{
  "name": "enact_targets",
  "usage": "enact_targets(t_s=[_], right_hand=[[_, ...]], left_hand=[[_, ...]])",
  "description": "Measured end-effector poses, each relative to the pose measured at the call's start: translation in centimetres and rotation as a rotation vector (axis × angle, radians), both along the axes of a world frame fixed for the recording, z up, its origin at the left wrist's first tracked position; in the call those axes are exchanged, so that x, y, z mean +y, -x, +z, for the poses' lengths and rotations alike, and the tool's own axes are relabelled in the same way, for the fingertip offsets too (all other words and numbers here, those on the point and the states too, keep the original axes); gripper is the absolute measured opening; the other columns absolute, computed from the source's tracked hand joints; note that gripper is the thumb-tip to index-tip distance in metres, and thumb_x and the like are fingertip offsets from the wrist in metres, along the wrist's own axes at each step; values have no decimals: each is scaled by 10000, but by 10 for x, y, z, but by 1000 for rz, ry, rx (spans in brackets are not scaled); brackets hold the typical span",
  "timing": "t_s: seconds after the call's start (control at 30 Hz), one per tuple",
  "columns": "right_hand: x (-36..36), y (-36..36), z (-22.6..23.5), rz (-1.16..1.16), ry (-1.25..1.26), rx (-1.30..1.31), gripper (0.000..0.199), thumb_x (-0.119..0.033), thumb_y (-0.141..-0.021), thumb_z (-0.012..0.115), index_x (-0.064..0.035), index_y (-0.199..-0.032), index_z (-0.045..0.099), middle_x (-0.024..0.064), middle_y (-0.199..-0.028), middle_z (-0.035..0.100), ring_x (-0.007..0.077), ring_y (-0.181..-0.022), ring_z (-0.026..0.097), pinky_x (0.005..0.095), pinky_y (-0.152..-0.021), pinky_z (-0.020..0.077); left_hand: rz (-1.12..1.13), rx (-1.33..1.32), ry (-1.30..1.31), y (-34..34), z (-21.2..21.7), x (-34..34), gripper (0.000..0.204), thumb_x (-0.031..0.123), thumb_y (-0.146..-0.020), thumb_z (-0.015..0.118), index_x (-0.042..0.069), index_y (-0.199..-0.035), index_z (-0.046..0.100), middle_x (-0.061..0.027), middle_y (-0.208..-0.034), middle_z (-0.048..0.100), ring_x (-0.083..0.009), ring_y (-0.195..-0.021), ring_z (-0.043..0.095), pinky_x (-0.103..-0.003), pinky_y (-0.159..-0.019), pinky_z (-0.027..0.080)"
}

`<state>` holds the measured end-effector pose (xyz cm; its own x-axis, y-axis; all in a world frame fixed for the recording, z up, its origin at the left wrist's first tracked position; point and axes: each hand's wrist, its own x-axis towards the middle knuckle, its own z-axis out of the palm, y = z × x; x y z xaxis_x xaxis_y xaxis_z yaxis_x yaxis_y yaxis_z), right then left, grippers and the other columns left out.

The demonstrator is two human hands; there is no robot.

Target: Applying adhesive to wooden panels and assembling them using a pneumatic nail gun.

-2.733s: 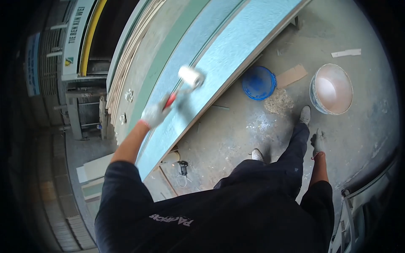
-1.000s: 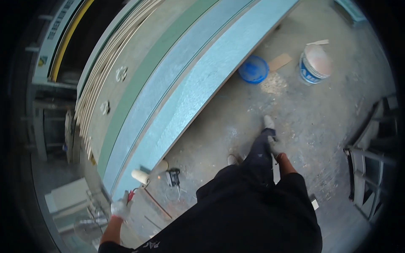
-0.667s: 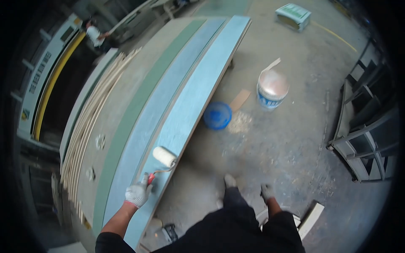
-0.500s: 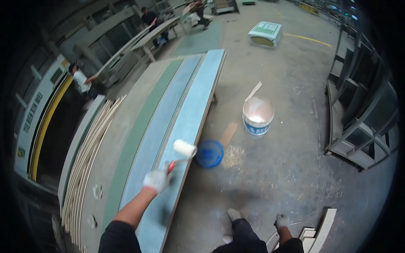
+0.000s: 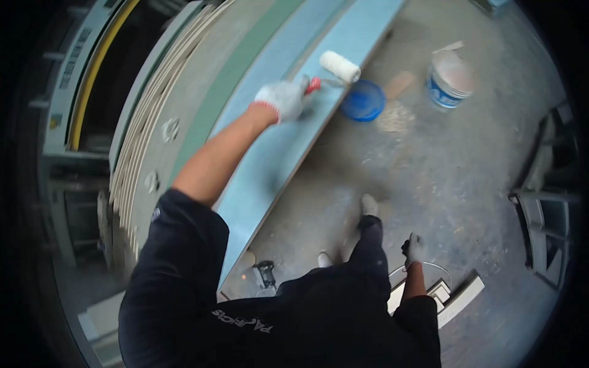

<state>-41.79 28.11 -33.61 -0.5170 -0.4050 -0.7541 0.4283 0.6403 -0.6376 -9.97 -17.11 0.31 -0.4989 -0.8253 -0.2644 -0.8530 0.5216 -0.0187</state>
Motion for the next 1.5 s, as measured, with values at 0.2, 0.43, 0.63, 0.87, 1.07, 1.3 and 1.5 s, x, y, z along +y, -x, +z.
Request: enact_targets(t_s=[0.2, 0.43, 0.63, 0.87, 1.07, 1.3, 1.5], right_hand=[[9, -92, -10, 304, -43, 42, 273, -341, -994, 594, -88, -894, 568, 14, -608, 522, 146, -460, 516, 301, -402, 385], [49, -187, -16, 615, 36, -31, 260, -291, -974, 625, -40, -910, 623, 40, -626, 560, 153, -497, 543, 313, -428, 410], [62, -215, -10, 575, 77, 35, 269, -294, -983, 614, -27, -978, 634, 42, -639, 566, 146, -503, 534, 319, -447, 432], [113, -160, -32, 314, -9, -18, 290, -302, -1001, 565, -26, -1080, 608, 57, -626, 548, 173, -485, 542, 325, -429, 431], [117, -102, -2, -83, -142, -34, 231, -344, -1011, 559, -115, -1013, 588, 15, -613, 508, 150, -441, 490, 294, -405, 393], [109, -105, 6, -41, -107, 89, 365, -414, -992, 613, -70, -1113, 615, 9, -674, 573, 120, -518, 554, 261, -466, 435], [102, -174, -15, 66, -83, 13, 418, -436, -978, 632, -71, -1181, 609, 17, -709, 599, 125, -535, 572, 266, -473, 449]], left_hand=[[316, -194, -216, -242, 20, 322, 633, 411, -1002, 502, 73, -1507, 324, -217, -808, 701, -374, -696, 704, -516, -617, 542], [591, -524, -430, -460, 119, 684, 590, 395, -971, 566, 152, -1486, 414, -195, -853, 701, -388, -740, 699, -516, -645, 539], [617, -500, -442, -477, 126, 682, 599, 390, -954, 589, 119, -1465, 435, -201, -848, 699, -385, -752, 704, -509, -639, 537], [326, -320, -236, -334, 51, 390, 618, 432, -1007, 510, 90, -1493, 341, -201, -711, 683, -372, -618, 691, -492, -524, 536], [40, 60, -5, -129, 3, 54, 517, 487, -1004, 423, 64, -1234, 612, -253, -1049, 707, -431, -963, 694, -531, -853, 545], [-39, 178, 135, -32, 14, -23, 423, 405, -952, 540, 110, -1232, 654, -242, -1140, 695, -417, -1066, 666, -497, -937, 512], [101, -23, -57, -220, -15, 150, 528, 395, -975, 539, 106, -1411, 471, -255, -998, 711, -416, -958, 692, -513, -851, 542]])
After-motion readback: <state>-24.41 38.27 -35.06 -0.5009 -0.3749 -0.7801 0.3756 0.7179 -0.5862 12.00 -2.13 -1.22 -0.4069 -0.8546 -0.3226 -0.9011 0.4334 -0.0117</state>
